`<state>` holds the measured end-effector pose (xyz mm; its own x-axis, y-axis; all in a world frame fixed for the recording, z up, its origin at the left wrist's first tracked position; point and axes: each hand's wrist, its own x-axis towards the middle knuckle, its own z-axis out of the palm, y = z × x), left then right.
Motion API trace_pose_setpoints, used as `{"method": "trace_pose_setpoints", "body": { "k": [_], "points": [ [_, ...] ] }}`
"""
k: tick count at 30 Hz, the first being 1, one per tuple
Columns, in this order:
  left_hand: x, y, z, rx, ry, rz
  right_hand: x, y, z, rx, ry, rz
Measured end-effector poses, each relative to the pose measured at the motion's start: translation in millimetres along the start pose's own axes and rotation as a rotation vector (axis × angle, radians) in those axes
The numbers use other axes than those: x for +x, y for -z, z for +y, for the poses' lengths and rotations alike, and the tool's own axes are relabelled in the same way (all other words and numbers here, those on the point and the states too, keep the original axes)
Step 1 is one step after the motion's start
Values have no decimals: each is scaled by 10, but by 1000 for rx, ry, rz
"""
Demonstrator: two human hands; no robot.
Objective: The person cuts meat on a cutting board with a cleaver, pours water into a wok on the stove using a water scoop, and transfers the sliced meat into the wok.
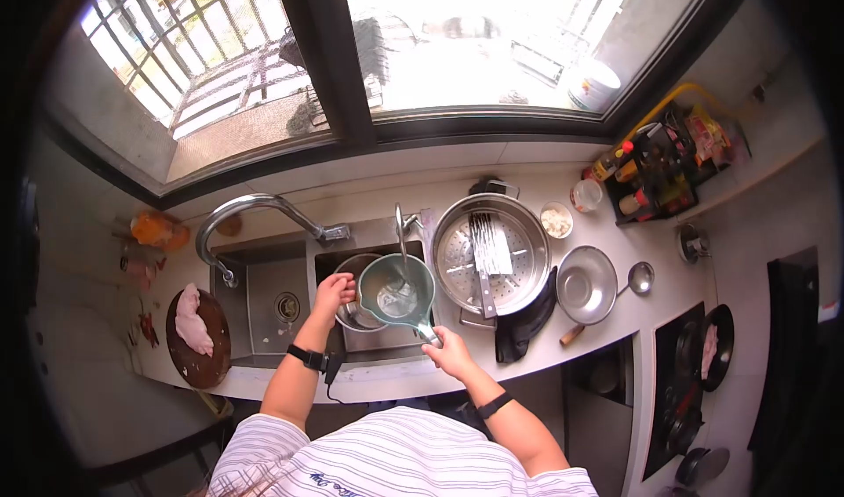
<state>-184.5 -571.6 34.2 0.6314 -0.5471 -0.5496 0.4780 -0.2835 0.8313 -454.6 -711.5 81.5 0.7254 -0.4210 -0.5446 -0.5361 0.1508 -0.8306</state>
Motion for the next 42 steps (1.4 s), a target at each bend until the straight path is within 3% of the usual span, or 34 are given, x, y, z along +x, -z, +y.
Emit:
{"method": "trace_pose_setpoints", "body": {
  "k": [4, 12, 16, 42],
  "points": [
    [-169, 3, -274, -162, -9, 114, 3, -25, -76, -18, 1, -17],
    [-598, -471, 92, -318, 220, -148, -95, -52, -137, -19, 28, 34],
    [-392, -461, -150, -271, 192, -190, -145, -63, -216, -11, 27, 53],
    [-587, -495, 58, -213, 210, -97, -224, 45, -369, 127, 31, -47]
  ]
}}
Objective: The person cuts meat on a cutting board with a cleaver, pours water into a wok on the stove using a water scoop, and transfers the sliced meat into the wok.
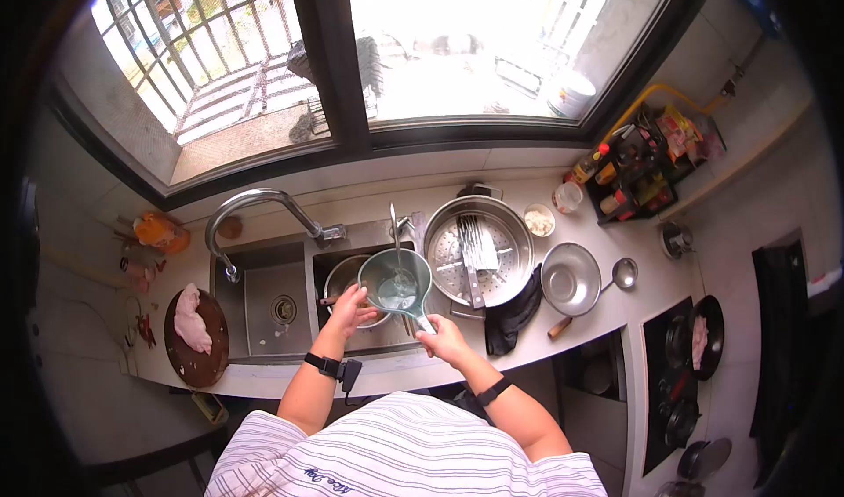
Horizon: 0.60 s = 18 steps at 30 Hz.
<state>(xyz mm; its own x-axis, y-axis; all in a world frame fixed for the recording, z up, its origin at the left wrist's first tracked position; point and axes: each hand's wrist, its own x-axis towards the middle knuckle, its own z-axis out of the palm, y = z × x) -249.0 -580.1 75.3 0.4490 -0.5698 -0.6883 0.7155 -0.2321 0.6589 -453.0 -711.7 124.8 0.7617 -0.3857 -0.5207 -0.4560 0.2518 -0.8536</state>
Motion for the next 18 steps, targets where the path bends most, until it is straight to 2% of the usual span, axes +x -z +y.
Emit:
{"method": "trace_pose_setpoints", "body": {
  "k": [5, 8, 18],
  "points": [
    [104, 105, -71, -127, -34, 80, 28, 19, 13, 34, 1, -5],
    [144, 211, -85, -97, -92, 85, 35, 39, 8, 34, -24, -23],
    [155, 331, -84, -111, -93, 154, 87, 56, 36, 53, -19, -35]
  ]
}}
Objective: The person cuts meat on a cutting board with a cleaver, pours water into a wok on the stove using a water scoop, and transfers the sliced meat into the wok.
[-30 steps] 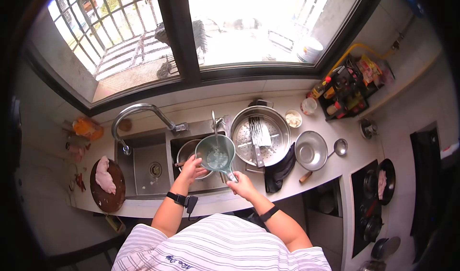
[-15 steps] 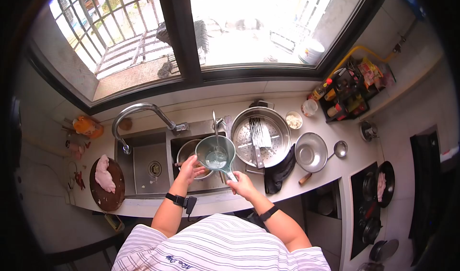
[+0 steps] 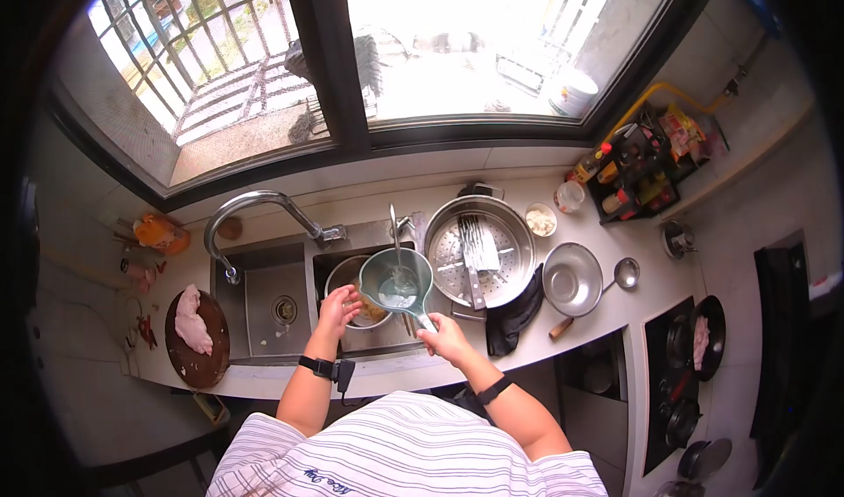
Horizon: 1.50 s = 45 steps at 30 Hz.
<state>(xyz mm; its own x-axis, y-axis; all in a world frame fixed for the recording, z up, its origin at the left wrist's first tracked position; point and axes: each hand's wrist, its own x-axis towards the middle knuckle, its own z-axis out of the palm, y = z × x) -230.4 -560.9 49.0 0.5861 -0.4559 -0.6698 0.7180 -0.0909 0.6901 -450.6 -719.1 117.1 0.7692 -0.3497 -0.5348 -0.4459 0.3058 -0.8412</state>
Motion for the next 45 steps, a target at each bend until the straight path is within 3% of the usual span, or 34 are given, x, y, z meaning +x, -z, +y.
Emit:
{"method": "trace_pose_setpoints", "body": {
  "k": [45],
  "points": [
    [-134, 492, 33, -28, 26, 91, 276, -70, 227, 26, -42, 18]
  ]
}}
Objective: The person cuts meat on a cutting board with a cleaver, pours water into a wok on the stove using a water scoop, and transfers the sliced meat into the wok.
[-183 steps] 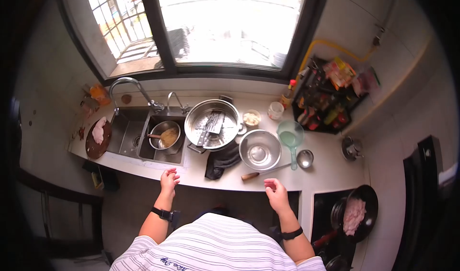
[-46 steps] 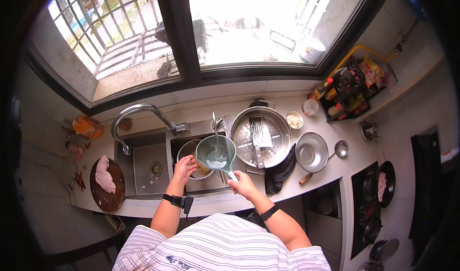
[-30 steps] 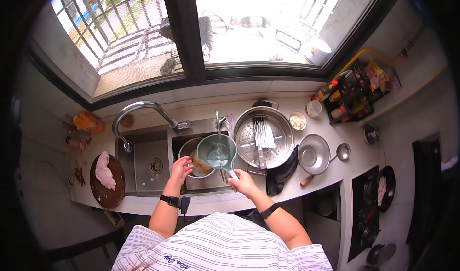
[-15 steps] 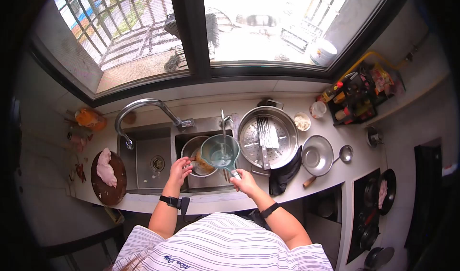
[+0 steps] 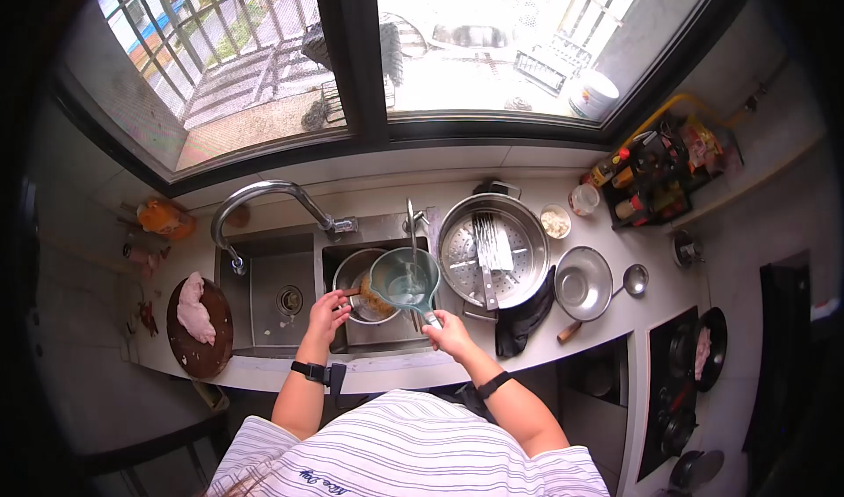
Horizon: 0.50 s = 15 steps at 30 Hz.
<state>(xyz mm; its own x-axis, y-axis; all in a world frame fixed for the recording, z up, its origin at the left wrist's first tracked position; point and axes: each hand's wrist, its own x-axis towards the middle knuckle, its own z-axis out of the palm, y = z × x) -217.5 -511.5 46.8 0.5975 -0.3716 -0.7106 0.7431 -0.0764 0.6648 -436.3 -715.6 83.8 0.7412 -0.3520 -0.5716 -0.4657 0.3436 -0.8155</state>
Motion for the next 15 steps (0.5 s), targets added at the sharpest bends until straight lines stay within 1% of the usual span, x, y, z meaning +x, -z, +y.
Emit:
{"method": "trace_pose_setpoints", "body": {
  "k": [13, 15],
  "points": [
    [37, 200, -69, -18, 7, 22, -37, -57, 26, -9, -3, 25],
    [31, 210, -66, -6, 15, 27, -140, -49, -70, -33, -6, 11]
  ]
}}
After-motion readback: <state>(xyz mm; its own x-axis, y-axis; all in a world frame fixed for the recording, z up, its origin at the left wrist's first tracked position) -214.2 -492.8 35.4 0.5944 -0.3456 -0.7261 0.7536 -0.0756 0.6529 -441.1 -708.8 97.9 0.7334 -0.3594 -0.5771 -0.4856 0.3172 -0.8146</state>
